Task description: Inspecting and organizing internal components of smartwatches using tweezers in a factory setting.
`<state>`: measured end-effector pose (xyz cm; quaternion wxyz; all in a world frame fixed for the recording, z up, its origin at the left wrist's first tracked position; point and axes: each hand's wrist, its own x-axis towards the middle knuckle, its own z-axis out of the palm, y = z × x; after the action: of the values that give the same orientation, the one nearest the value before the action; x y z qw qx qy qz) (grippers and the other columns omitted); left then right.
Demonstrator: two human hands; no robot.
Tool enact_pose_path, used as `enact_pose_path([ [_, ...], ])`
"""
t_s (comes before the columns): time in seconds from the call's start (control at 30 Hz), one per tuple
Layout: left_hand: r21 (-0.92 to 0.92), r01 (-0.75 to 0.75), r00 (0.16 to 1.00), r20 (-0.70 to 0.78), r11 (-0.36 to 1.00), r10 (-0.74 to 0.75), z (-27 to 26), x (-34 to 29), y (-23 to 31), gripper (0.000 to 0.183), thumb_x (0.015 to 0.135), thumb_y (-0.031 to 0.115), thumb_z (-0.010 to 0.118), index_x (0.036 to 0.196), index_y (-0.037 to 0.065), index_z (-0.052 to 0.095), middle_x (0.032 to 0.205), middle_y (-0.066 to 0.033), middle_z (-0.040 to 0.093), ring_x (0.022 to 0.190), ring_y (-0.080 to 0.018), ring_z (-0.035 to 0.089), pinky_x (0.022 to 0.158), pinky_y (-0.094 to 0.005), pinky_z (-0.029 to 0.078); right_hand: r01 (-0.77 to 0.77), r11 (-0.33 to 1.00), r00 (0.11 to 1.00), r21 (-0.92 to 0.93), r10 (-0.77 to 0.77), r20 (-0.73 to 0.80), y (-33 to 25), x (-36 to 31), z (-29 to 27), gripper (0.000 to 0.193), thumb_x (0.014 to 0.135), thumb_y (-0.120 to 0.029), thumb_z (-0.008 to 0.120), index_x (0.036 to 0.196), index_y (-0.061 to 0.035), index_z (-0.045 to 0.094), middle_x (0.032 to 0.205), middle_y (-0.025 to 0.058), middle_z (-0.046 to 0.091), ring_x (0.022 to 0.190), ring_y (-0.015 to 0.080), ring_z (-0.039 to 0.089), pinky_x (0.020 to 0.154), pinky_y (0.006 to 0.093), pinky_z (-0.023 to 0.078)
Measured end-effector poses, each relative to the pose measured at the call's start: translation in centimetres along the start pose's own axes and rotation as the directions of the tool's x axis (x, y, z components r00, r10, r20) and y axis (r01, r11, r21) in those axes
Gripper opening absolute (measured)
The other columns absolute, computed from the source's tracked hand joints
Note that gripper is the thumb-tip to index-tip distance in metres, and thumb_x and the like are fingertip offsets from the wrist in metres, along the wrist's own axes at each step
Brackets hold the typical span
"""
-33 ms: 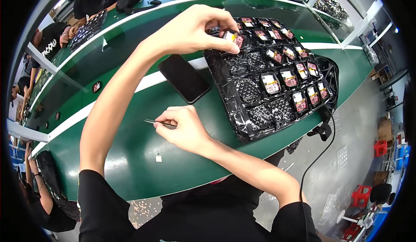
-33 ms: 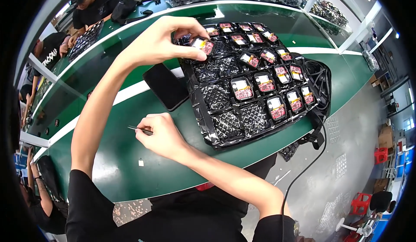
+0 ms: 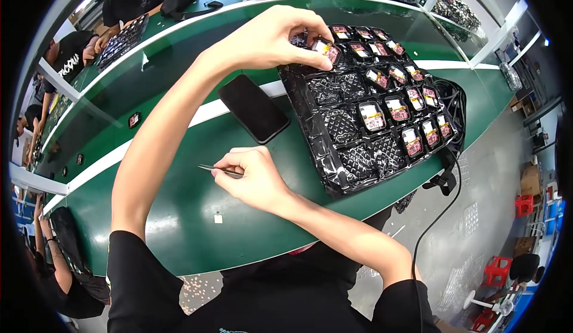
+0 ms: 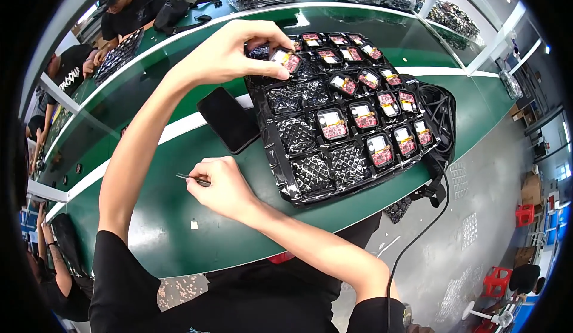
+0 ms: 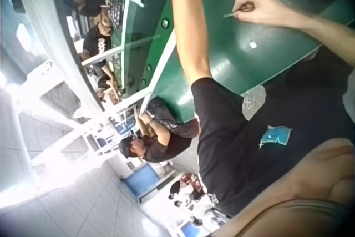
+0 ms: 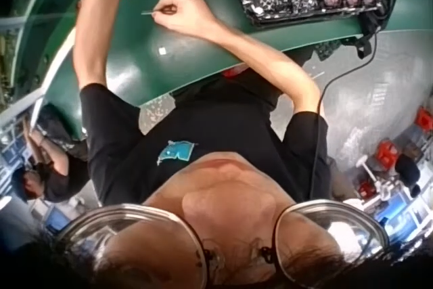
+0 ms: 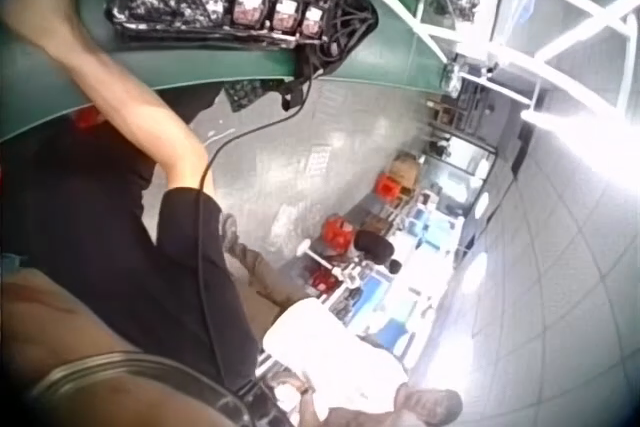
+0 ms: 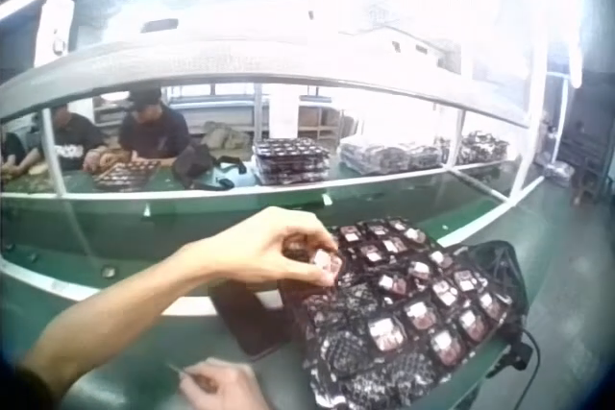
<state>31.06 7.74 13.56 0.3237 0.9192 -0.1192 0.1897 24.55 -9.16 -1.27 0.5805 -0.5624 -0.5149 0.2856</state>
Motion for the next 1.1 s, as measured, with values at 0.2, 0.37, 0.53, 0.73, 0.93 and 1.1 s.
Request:
enact_pose_path([
  [0.2, 0.112, -0.136, 0.99, 0.053, 0.984, 0.131, 0.6, 2.2, -1.3, 0.05, 0.092, 0.032, 0.091, 0.135, 0.01, 0.079, 0.117, -0.0068, 0.077, 0.099, -0.0191, 0.066, 0.086, -0.0352, 0.052, 0.007, 1.0, 1.0, 0.011, -0.007, -0.009, 0.0, -0.1, 0.0, 0.015, 0.093, -0.005, 0.079, 0.101, 0.0072, 0.083, 0.083, 0.0133, 0.077, 0.072, 0.013, 0.072, 0.065, 0.0296, 0.055],
  [0.37, 0.25, -0.146, 0.985, -0.054, 0.957, 0.164, -0.7, -1.1, -0.1, 0.047, 0.097, 0.024, 0.085, 0.14, 0.008, 0.075, 0.128, -0.0118, 0.079, 0.101, -0.0247, 0.069, 0.088, -0.0378, 0.056, 0.01, 0.999, 1.0, 0.035, -0.01, -0.012, 0.1, -0.2, 0.5, 0.015, 0.093, -0.006, 0.08, 0.101, 0.0066, 0.083, 0.082, 0.0131, 0.076, 0.068, 0.0134, 0.069, 0.062, 0.0311, 0.053],
  [0.53, 0.369, 0.066, 0.987, -0.159, 0.927, -0.007, -4.4, -10.3, -2.0, 0.035, 0.099, 0.016, 0.081, 0.132, 0.005, 0.076, 0.127, -0.0101, 0.076, 0.101, -0.0246, 0.068, 0.088, -0.0379, 0.056, 0.052, 0.997, 0.998, -0.061, -0.055, -0.043, -0.7, -0.2, 0.2, 0.015, 0.092, -0.009, 0.084, 0.1, 0.0033, 0.085, 0.073, 0.0077, 0.07, 0.058, 0.0094, 0.054, 0.055, 0.0312, 0.041],
  [0.73, 0.562, 0.541, 0.83, -0.239, 0.626, -0.504, -8.9, -23.8, -4.1, 0.04, 0.1, 0.033, 0.078, 0.132, 0.01, 0.074, 0.128, -0.0077, 0.073, 0.111, -0.027, 0.073, 0.095, -0.0415, 0.06, 0.001, 1.0, 0.999, -0.03, -0.002, -0.032, -1.1, -0.3, -0.3, 0.012, 0.093, -0.004, 0.084, 0.102, 0.0035, 0.085, 0.072, 0.0033, 0.067, 0.062, 0.0051, 0.051, 0.055, 0.0286, 0.037],
  [0.93, 0.489, 0.632, 0.773, -0.35, 0.601, -0.529, -9.4, -34.2, -7.2, 0.047, 0.099, 0.025, 0.081, 0.141, 0.006, 0.07, 0.126, -0.0121, 0.07, 0.109, -0.0278, 0.071, 0.096, -0.0391, 0.056, -0.009, 0.998, 1.0, -0.054, 0.01, 0.007, -1.6, -0.4, 0.3, 0.011, 0.092, -0.004, 0.081, 0.099, 0.0043, 0.084, 0.07, 0.0075, 0.068, 0.06, 0.0096, 0.055, 0.055, 0.0302, 0.041],
  [1.1, 0.381, 0.623, 0.774, -0.427, 0.683, -0.467, -8.0, -34.6, -7.6, 0.04, 0.103, 0.009, 0.075, 0.142, 0.003, 0.068, 0.118, -0.014, 0.068, 0.104, -0.0292, 0.069, 0.096, -0.0404, 0.055, -0.026, 0.999, 1.0, -0.028, 0.026, -0.003, -0.9, -0.4, 1.0, 0.011, 0.091, -0.001, 0.083, 0.1, 0.0054, 0.084, 0.07, 0.0044, 0.068, 0.062, 0.0052, 0.053, 0.055, 0.0277, 0.038],
])
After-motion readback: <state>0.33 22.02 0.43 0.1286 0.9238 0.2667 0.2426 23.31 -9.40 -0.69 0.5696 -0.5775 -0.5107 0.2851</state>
